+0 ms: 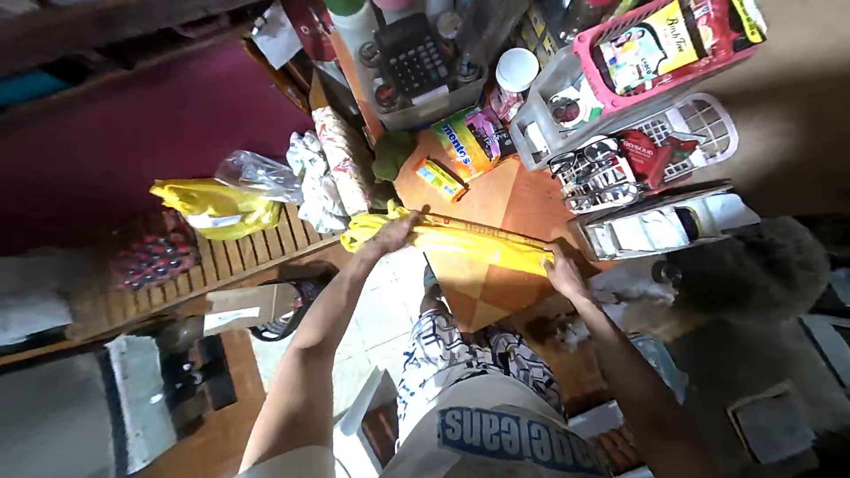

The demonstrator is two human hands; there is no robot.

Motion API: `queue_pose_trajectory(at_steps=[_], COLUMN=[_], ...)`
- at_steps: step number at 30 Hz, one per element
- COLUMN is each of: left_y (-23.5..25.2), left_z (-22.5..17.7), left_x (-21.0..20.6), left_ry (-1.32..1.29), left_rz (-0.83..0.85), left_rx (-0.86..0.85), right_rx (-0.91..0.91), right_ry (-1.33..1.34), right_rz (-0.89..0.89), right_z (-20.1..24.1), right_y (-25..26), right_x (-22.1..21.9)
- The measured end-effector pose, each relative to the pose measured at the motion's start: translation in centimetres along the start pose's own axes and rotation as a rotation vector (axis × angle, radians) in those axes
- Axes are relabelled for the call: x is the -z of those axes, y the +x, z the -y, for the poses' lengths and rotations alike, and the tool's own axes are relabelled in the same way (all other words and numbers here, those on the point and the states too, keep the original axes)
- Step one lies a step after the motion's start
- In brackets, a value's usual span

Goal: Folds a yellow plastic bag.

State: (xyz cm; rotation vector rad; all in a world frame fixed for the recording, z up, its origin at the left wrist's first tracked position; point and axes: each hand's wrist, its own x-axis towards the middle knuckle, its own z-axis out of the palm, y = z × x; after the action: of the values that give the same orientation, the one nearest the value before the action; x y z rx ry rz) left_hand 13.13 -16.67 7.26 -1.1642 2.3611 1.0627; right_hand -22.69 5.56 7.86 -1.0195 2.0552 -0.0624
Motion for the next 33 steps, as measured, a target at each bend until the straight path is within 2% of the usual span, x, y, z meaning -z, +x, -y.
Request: queue_pose_trajectory(at_steps=[2, 4, 8, 9, 11, 13, 14, 15, 17, 18, 20, 23, 25, 27, 29, 30, 31, 33], left_y=[2.7, 3.9, 3.1, 2.7, 1.8, 0.3, -1.0, -2.3, -3.7, -4.3, -4.7, -3.5, -2.8, -2.3, -1.6, -1.1, -0.9, -1.5], left_z=[0.6, 0.4, -2.4, -3.2, -4.6, -5.6, -6.6, -7.8, -9.5, -10.1, -10.0, -8.6, -8.9, -10.3, -12.1, -12.6, -12.9, -13.2], left_x=[0.6, 1.0, 2.8, 3.5, 4.8, 3.8, 1.8, -1.1, -9.4, -12.8, -17.6, -20.3, -20.6, -19.1, -16.7, -16.2, -16.4, -18.1], left_ry=[-0.053, -0.055, 0.105, 0.165, 0.263, 0.318, 0.334, 0.327, 0.249, 0.198, 0.117, 0.020, -0.047, -0.230, -0.413, -0.441, -0.424, -0.306], left_rz=[0.053, 0.033, 0.015, -0.015, -0.209, -0.494, -0.583, -0.605, -0.507, -0.410, -0.316, -0.476, -0.556, -0.531, -0.412, -0.378, -0.381, -0.476], left_rx=[0.117, 0.197, 0.296, 0.330, 0.380, 0.246, 0.108, -0.061, -0.436, -0.556, -0.614, -0.572, -0.507, -0.294, -0.025, 0.046, 0.054, -0.075], right_rx=[-0.082, -0.100, -0.065, -0.016, 0.070, 0.078, 0.070, 0.057, 0.040, 0.049, 0.126, 0.243, 0.253, 0.220, 0.170, 0.150, 0.134, 0.086], right_ry=[-0.017, -0.026, -0.006, 0.022, 0.096, 0.176, 0.227, 0.268, 0.317, 0.342, 0.398, 0.562, 0.542, 0.416, 0.291, 0.220, 0.158, 0.155], right_rz=[0.001, -0.059, -0.100, -0.104, -0.072, -0.003, 0.012, 0.013, -0.005, -0.008, 0.012, 0.120, 0.151, 0.164, 0.160, 0.155, 0.145, 0.132], right_z=[1.2, 1.5, 1.2, 1.0, 2.2, 3.9, 4.4, 4.7, 5.1, 5.1, 4.2, 2.5, 2.5, 3.6, 4.7, 5.1, 5.3, 5.5], right_y=[0.7, 0.6, -0.9, -1.4, -2.5, -3.3, -3.4, -3.4, -3.3, -3.1, -2.8, -2.3, -2.4, -2.6, -3.1, -3.1, -2.8, -2.4], right_x=[0.0, -0.5, -2.1, -2.9, -4.5, -6.1, -7.1, -8.0, -8.5, -8.4, -8.6, -8.5, -8.4, -7.9, -7.4, -7.4, -7.6, -8.1])
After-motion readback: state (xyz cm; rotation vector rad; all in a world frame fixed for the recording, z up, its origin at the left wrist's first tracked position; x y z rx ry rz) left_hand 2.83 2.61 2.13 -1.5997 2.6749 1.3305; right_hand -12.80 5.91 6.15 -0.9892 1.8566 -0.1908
